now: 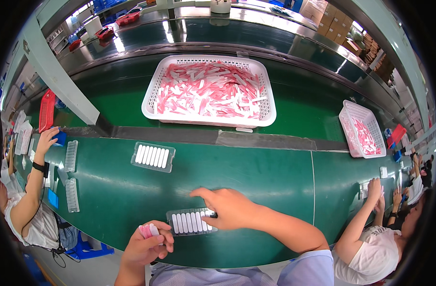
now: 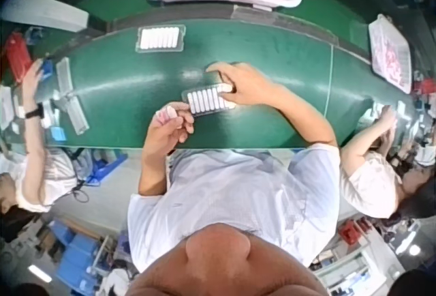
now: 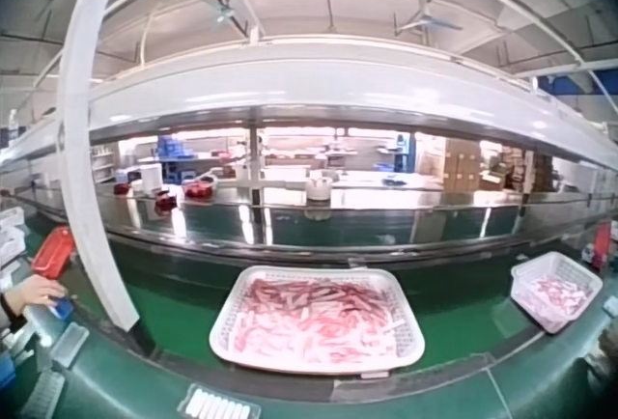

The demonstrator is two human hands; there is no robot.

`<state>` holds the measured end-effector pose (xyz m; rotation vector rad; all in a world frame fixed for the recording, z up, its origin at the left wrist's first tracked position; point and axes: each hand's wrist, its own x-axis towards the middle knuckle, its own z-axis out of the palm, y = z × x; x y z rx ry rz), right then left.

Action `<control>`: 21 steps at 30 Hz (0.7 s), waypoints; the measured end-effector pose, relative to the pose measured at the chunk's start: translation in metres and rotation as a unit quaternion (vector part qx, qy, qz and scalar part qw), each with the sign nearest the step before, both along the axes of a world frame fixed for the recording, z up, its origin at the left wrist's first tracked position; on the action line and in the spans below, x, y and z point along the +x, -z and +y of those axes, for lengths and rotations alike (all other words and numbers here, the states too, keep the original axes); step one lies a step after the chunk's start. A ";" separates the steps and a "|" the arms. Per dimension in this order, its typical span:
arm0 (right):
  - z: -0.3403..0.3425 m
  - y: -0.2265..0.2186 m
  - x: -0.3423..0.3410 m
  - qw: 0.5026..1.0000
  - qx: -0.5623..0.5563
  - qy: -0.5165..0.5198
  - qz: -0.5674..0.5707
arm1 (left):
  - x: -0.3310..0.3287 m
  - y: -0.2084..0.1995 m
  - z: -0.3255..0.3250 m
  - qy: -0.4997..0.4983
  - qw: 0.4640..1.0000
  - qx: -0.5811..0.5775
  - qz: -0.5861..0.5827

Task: The person takes small nail files from a plastic basket and inserts them one by one into slots on clear plastic trays by hand.

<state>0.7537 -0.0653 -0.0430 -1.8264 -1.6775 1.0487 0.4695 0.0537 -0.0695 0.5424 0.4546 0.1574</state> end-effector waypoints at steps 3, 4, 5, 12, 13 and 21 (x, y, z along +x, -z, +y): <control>-0.009 -0.001 0.001 0.999 0.046 0.008 0.000 | -0.005 -0.002 0.008 -0.016 1.000 0.009 0.012; -0.013 0.000 -0.002 0.991 0.130 0.003 -0.038 | -0.008 -0.001 0.013 -0.024 1.000 0.008 0.006; -0.017 0.001 -0.006 0.991 0.130 0.001 -0.037 | -0.009 0.000 0.017 -0.032 0.999 0.006 0.000; -0.040 0.012 -0.005 0.979 0.172 0.004 -0.110 | -0.002 -0.013 0.059 -0.090 0.982 0.149 0.072; -0.043 0.013 0.004 0.972 0.178 0.050 -0.142 | -0.007 -0.017 0.066 -0.099 0.979 0.164 0.072; -0.008 0.032 0.048 0.934 0.259 0.171 -0.174 | -0.084 -0.008 0.120 -0.271 0.714 0.575 0.294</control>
